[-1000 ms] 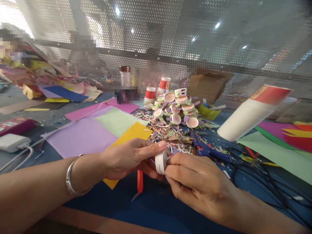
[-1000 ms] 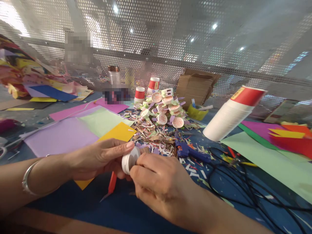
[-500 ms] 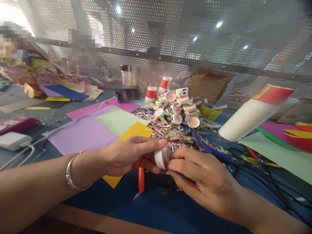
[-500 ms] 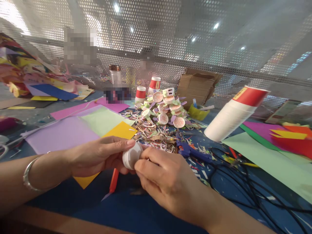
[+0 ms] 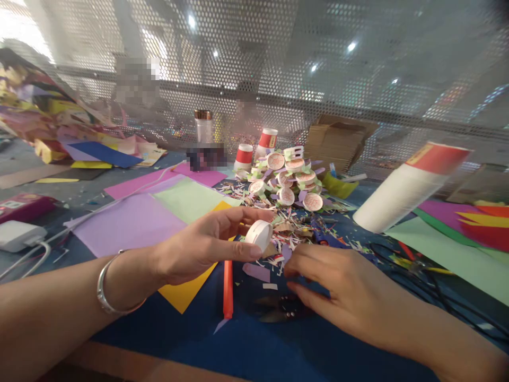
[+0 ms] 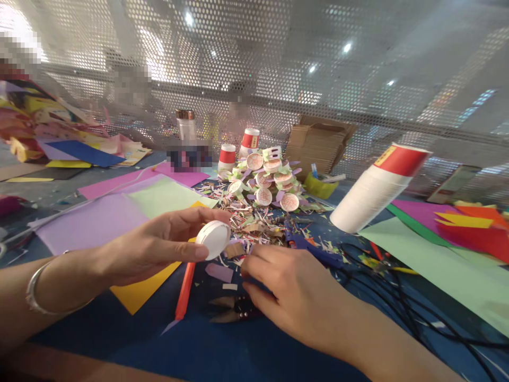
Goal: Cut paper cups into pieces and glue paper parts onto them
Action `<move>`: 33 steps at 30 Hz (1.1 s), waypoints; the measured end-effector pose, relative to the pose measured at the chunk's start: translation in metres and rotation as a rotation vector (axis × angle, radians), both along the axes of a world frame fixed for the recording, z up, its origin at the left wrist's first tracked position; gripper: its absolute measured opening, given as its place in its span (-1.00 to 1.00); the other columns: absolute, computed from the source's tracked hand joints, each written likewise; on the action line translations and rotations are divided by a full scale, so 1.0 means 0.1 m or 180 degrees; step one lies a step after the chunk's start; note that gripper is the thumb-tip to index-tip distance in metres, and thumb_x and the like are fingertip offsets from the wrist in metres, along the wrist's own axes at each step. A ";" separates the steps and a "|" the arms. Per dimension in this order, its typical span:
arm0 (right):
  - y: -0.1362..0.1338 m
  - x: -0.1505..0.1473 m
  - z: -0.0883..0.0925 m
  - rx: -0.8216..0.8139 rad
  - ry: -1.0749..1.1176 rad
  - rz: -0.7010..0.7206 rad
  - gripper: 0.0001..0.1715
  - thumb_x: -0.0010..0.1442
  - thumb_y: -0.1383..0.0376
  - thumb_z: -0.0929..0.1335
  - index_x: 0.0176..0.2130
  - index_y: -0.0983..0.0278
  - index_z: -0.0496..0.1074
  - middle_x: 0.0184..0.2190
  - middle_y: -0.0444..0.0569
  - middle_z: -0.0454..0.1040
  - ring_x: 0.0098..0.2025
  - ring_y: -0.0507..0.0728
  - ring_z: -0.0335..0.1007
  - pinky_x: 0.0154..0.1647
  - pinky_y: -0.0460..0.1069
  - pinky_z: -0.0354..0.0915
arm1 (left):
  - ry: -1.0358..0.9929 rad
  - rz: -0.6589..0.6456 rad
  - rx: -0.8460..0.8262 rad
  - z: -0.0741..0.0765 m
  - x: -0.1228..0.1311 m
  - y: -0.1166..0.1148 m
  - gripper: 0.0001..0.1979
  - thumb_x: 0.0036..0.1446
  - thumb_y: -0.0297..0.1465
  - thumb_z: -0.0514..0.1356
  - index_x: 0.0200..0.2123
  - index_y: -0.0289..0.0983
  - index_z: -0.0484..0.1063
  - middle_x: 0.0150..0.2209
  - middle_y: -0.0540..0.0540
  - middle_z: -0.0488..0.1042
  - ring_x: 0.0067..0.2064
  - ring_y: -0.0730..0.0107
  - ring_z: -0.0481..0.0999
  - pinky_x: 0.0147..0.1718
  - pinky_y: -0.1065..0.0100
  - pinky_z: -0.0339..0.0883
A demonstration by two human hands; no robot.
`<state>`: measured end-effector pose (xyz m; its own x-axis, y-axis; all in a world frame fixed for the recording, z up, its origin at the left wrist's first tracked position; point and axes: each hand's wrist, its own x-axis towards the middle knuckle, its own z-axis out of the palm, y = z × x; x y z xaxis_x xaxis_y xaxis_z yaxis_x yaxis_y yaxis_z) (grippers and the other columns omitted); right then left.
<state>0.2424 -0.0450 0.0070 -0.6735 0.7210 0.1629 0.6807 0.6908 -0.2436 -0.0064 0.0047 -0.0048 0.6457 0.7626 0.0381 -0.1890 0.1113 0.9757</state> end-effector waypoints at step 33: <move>-0.08 -0.10 0.01 -0.1103 -0.0534 -0.0081 -0.94 0.07 0.39 0.37 -0.39 0.24 0.38 -0.43 -0.17 0.45 -0.41 0.04 0.28 -0.38 -0.06 0.11 | 0.0979 0.0953 0.2050 -0.06 0.01 -0.01 -0.51 0.14 -0.22 0.37 0.10 -0.21 0.39 0.06 -0.15 0.42 0.05 0.26 0.44 -0.04 0.31 0.44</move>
